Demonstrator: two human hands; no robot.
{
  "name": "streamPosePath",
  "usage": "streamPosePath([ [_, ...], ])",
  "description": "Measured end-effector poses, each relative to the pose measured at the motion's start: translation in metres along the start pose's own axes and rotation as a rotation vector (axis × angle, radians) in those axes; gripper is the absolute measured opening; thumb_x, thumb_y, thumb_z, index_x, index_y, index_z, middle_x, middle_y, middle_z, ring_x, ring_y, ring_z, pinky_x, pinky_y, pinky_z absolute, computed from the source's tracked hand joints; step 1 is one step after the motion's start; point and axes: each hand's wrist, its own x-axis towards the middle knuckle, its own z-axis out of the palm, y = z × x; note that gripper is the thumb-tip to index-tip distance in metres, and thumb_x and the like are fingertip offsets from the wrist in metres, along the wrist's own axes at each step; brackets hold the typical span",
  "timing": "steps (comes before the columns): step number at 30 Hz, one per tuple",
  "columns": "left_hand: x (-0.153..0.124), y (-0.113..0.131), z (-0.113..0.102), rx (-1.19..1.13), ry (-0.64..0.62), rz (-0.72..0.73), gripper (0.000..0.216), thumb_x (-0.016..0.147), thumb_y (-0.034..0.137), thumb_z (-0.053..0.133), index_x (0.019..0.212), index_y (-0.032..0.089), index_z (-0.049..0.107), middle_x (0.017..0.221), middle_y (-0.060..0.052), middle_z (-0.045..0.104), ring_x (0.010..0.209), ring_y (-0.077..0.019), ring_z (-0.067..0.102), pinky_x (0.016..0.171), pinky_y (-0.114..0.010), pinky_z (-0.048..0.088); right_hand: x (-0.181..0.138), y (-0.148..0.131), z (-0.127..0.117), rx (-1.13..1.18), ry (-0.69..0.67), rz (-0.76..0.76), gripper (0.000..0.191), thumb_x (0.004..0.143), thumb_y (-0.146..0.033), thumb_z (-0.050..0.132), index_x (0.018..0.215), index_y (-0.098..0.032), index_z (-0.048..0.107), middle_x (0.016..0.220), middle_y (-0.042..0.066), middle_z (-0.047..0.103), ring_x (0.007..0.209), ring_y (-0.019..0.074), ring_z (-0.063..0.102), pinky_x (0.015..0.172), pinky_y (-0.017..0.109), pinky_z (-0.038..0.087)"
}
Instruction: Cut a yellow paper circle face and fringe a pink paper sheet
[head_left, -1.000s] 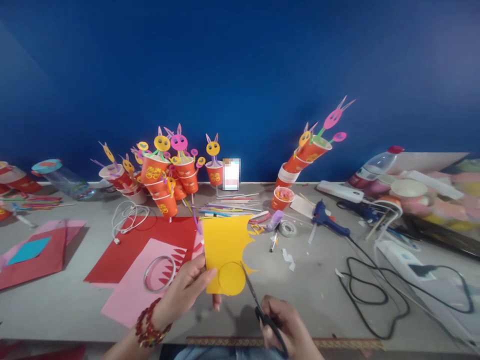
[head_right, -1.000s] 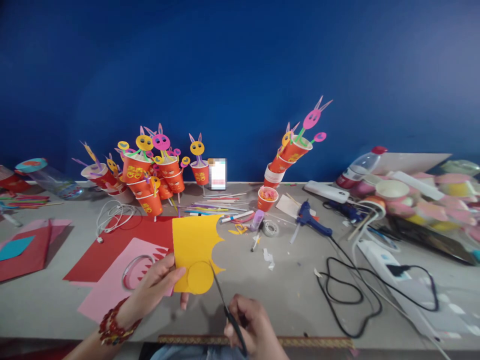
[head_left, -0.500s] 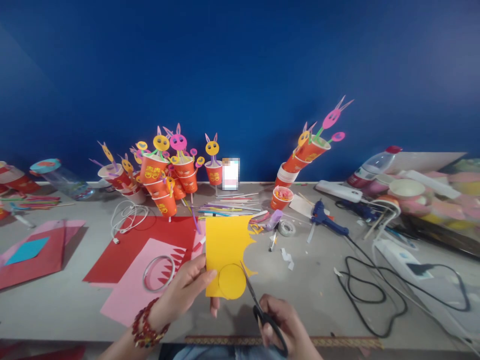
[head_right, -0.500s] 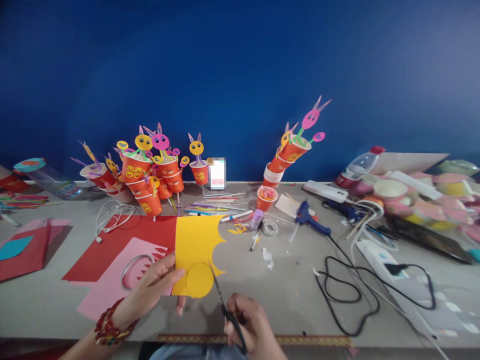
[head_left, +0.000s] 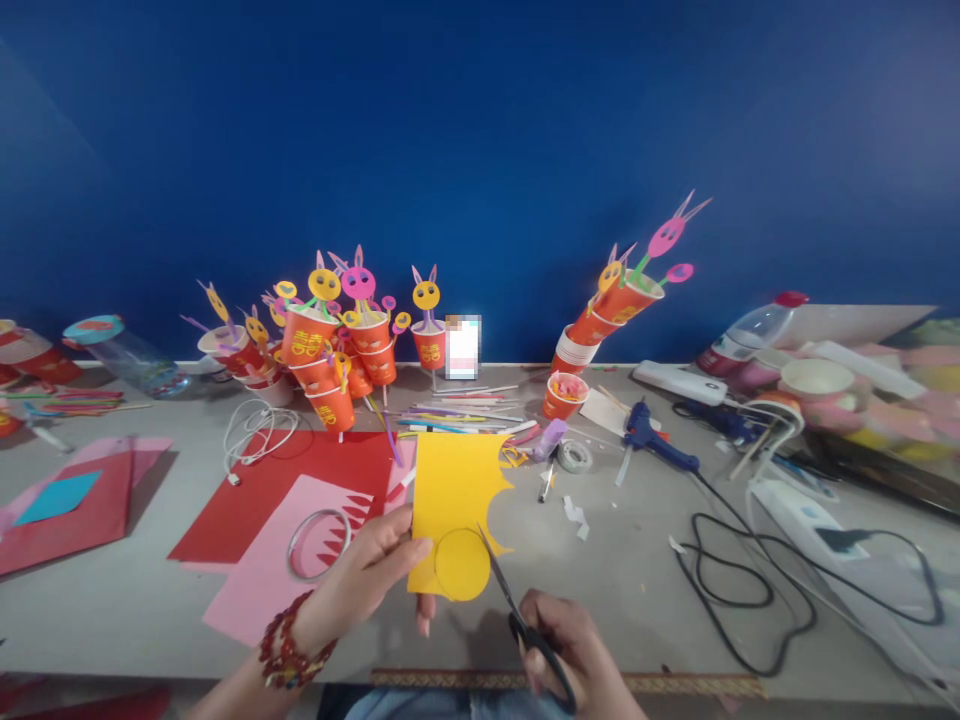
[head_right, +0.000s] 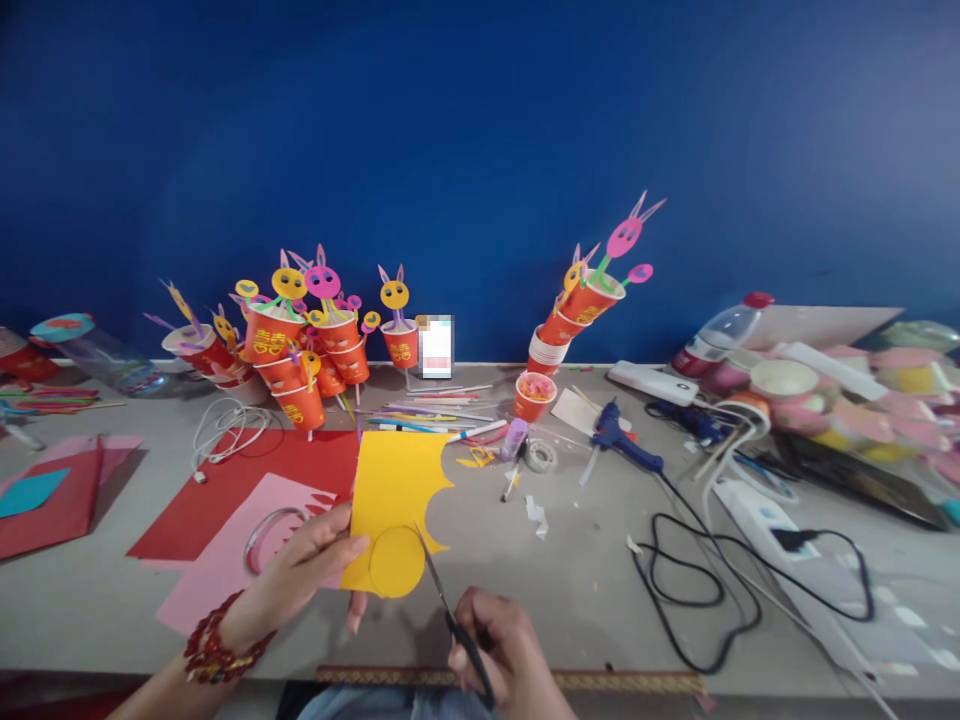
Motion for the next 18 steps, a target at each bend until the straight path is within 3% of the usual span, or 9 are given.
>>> streamPosePath([
  [11, 0.001, 0.004, -0.003, 0.007, -0.001, -0.054, 0.031, 0.097, 0.041, 0.052, 0.114, 0.016, 0.055, 0.089, -0.007, 0.071, 0.052, -0.0155, 0.069, 0.048, -0.022, 0.05, -0.005, 0.014, 0.0, 0.003, 0.018, 0.039, 0.062, 0.074, -0.084, 0.049, 0.064, -0.023, 0.037, 0.048, -0.005, 0.042, 0.04, 0.0089, 0.038, 0.041, 0.021, 0.028],
  [18, 0.003, 0.005, -0.008, 0.076, -0.04, -0.08, 0.032, 0.099, 0.041, 0.049, 0.115, 0.014, 0.054, 0.066, -0.003, 0.069, 0.051, -0.0164, 0.067, 0.047, -0.021, 0.046, -0.003, 0.0, -0.003, 0.011, -0.035, 0.087, 0.063, 0.072, -0.084, 0.051, 0.063, -0.024, 0.034, 0.048, -0.006, 0.042, 0.042, 0.009, 0.038, 0.043, 0.021, 0.029],
])
